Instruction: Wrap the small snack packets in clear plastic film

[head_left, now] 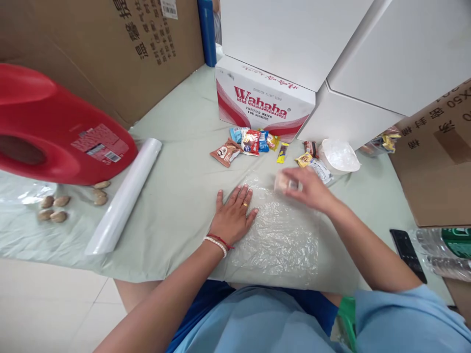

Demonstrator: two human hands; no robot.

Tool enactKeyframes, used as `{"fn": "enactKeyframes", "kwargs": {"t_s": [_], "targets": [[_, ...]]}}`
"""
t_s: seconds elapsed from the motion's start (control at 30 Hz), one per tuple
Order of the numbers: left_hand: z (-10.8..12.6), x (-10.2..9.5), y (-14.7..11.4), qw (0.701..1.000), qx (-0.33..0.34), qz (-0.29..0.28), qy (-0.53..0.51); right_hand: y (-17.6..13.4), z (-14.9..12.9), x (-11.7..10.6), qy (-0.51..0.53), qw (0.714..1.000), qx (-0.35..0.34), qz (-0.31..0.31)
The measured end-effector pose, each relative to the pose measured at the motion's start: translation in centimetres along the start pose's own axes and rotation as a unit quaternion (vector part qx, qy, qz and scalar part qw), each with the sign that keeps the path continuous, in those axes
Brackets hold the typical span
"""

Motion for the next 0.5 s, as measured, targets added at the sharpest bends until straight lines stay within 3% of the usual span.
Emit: {"fn": "enactKeyframes", "kwargs": {"t_s": [0.07, 0.13, 0.23, 0.37, 0.43, 0.5], "targets": [[0.0, 0.0, 0.0, 1.000, 0.004, 0.002, -0.004, -3.1, -4.0, 0.3, 0.050, 0.996, -0.059, -0.043], [0.0, 0.0, 0.0, 1.000, 0.008, 0.005, -0.007, -5.1, -7.0, 1.1, 0.057, 0.993, -0.075, -0.075], [-0.1, 0.1, -0.1, 1.000, 0.013, 0.014, -0.013, -6.2, -9.0, 2.4, 0.034, 0.993, -0.064, -0.092], [-0.1, 0.1, -0.1, 0.999, 0.016, 0.021, -0.020, -5.7, -8.7, 3.4, 0.019, 0.993, -0.047, -0.111], [-0.1, 0.1, -0.1, 0.999, 0.015, 0.021, -0.024, -4.5, -7.6, 3.3, 0.055, 0.990, -0.056, -0.114], [-0.1, 0.1, -0.1, 0.999, 0.013, 0.020, -0.027, -2.1, -5.5, 3.0, 0.106, 0.991, -0.018, -0.082]]}}
Point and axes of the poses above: each hand's wrist, its own y-axis towards the middle knuckle, its own x-axis out of the palm, z = x × y, the point moved 3 cm from there along y, towards the middle knuckle, and after that the axes turned 13 degrees about -y, right-handed, at the moved point
